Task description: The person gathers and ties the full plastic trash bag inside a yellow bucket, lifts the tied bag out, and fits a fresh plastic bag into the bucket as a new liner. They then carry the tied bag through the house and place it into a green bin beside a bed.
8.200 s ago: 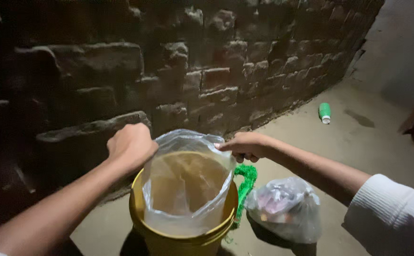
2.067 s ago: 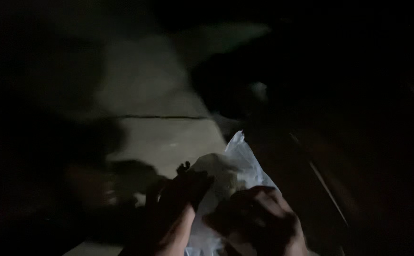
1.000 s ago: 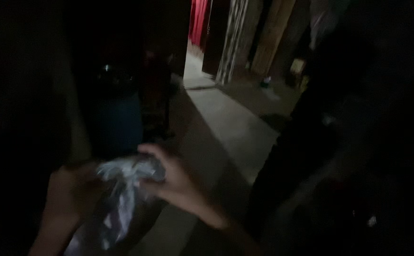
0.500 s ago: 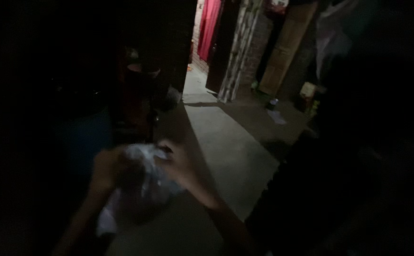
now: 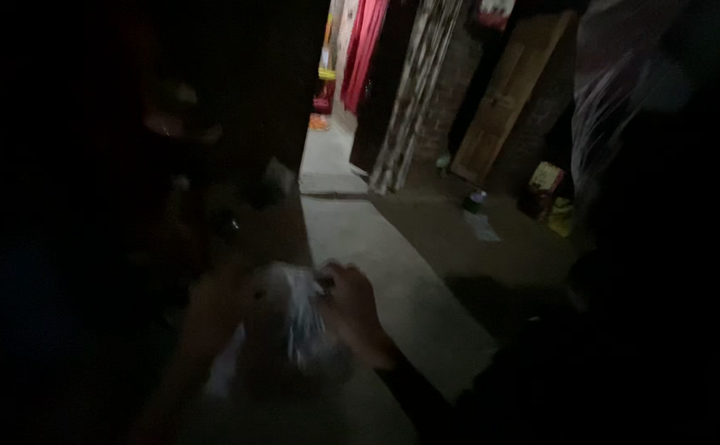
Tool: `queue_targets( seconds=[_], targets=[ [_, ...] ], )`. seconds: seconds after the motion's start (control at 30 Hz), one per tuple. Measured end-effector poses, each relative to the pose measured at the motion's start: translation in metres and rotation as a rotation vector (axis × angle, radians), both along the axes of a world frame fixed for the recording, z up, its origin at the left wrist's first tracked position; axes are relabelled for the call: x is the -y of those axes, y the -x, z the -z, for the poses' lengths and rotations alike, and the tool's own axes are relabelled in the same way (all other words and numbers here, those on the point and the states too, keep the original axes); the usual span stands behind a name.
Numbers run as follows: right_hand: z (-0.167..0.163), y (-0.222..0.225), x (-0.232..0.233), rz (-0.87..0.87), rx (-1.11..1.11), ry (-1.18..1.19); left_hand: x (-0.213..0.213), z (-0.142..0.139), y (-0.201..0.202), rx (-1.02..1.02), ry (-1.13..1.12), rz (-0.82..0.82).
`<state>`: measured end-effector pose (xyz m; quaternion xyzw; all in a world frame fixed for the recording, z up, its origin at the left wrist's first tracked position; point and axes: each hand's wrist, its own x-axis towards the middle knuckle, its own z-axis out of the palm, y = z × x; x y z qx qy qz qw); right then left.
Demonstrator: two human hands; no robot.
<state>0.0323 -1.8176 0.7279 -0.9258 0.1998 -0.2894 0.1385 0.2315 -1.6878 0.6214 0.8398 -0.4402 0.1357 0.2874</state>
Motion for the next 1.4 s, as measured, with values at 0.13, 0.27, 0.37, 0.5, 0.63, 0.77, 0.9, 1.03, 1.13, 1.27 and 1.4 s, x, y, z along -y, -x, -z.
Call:
queue_targets(
  seconds=[0.13,0.27,0.37,0.5,0.63,0.77,0.9,1.03,1.13,1.27,1.4],
  targets=[
    [0.013,-0.023,0.087,0.138,0.061,-0.065,0.069,0.009,-0.027,0.138,-0.095,-0.155],
    [0.041,-0.052,0.185,0.193,0.097,-0.132,0.139,0.002,-0.056,-0.490,0.118,-0.193],
    [0.066,-0.070,0.278,0.247,0.107,-0.111,0.191,0.000,-0.077,-0.414,0.184,-0.140],
    [0.089,-0.084,0.391,0.306,0.060,-0.093,0.279,-0.008,-0.112,-0.728,0.174,-0.195],
    [0.086,-0.094,0.463,-0.175,0.407,-0.705,0.383,-0.012,-0.144,-0.735,0.213,-0.463],
    [0.061,-0.104,0.531,-0.038,0.364,-0.676,0.470,-0.002,-0.170,-0.753,0.141,-0.445],
    [0.057,-0.130,0.612,0.251,0.334,-0.584,0.556,0.007,-0.188,-0.950,0.450,-0.078],
    [0.066,-0.158,0.686,0.134,0.324,-0.465,0.642,0.027,-0.198,-0.915,0.504,0.304],
    [0.079,-0.192,0.720,0.144,0.238,-0.485,0.698,0.060,-0.216,-0.661,0.367,0.357],
    [0.090,-0.266,0.760,0.318,0.180,-0.595,0.778,0.098,-0.263,-0.617,0.307,0.353],
    [0.072,-0.342,0.810,0.281,0.203,-0.648,0.847,0.093,-0.317,-0.670,0.345,0.321]
  ],
)
